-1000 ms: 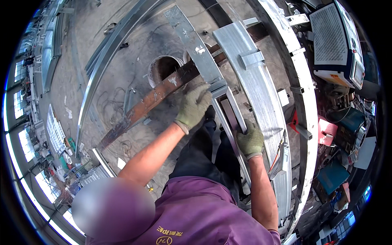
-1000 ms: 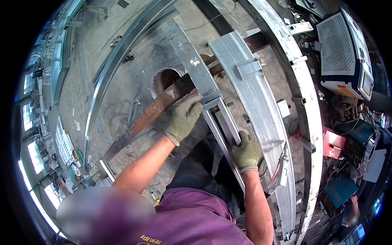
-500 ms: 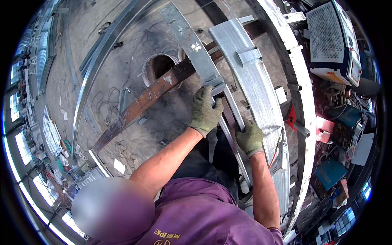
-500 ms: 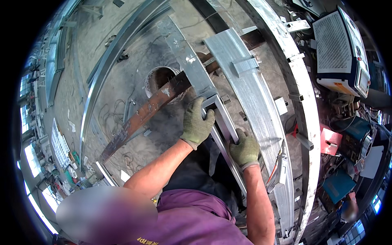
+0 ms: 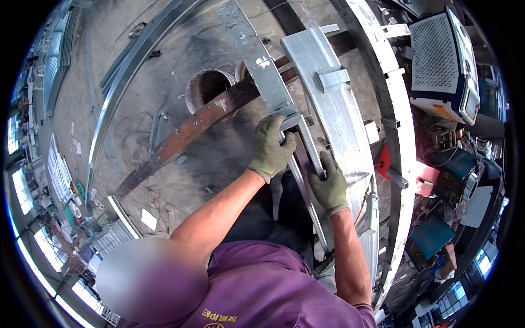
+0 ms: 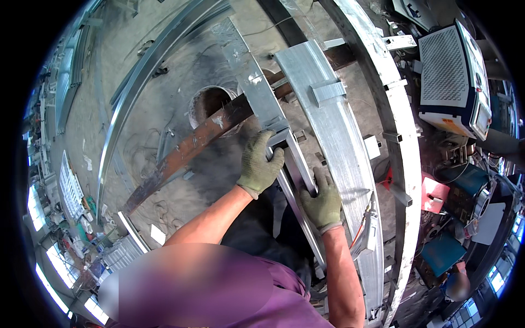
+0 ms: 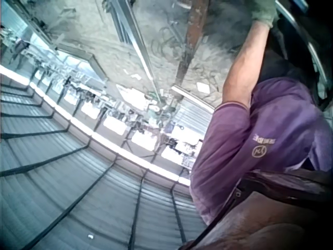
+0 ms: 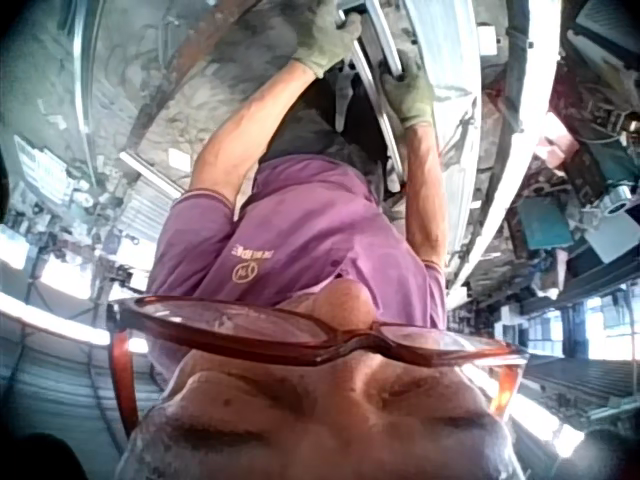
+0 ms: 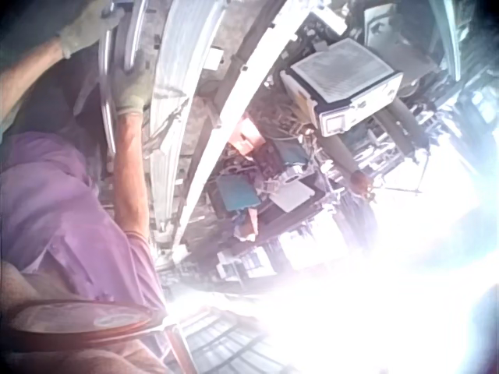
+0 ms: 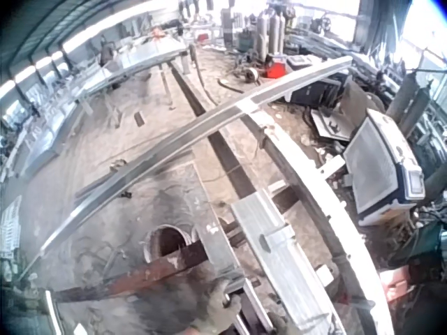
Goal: The person aligns metal frame components on a workbench and uses a welding torch to join them. They reposition the frame multiple times to weld different seams, producing sparks throughout the process.
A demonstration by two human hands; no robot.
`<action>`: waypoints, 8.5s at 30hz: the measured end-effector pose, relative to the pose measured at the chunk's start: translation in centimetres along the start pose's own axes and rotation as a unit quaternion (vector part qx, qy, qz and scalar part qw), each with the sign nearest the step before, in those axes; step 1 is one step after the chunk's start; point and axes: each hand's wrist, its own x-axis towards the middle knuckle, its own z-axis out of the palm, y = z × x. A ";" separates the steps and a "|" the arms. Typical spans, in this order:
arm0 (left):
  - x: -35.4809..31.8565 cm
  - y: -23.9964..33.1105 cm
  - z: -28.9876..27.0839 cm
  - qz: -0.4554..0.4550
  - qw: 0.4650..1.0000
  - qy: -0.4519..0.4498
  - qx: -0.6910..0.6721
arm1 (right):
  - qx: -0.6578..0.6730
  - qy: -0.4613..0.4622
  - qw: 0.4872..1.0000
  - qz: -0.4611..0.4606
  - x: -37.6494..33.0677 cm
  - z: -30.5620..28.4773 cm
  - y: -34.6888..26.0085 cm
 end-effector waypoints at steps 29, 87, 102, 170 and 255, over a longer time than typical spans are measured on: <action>0.7 -0.9 -0.3 0.058 0.998 -0.032 0.019 | 0.005 0.164 0.985 -0.060 -11.1 -7.2 -8.5; 1.7 -2.1 -1.1 0.122 0.989 -0.077 0.014 | 0.200 0.179 0.952 0.146 -10.9 1.6 -17.1; 1.8 -2.3 -1.2 0.120 0.987 -0.103 0.023 | 0.131 0.215 0.966 0.063 -10.2 2.8 -16.2; 1.8 -2.7 -1.2 0.108 0.983 -0.143 0.041 | 0.126 0.200 0.967 0.093 -10.1 1.9 -18.3; 13.0 4.1 -35.3 0.046 0.764 -0.630 0.133 | 0.585 0.269 0.736 0.208 -9.2 8.6 -33.9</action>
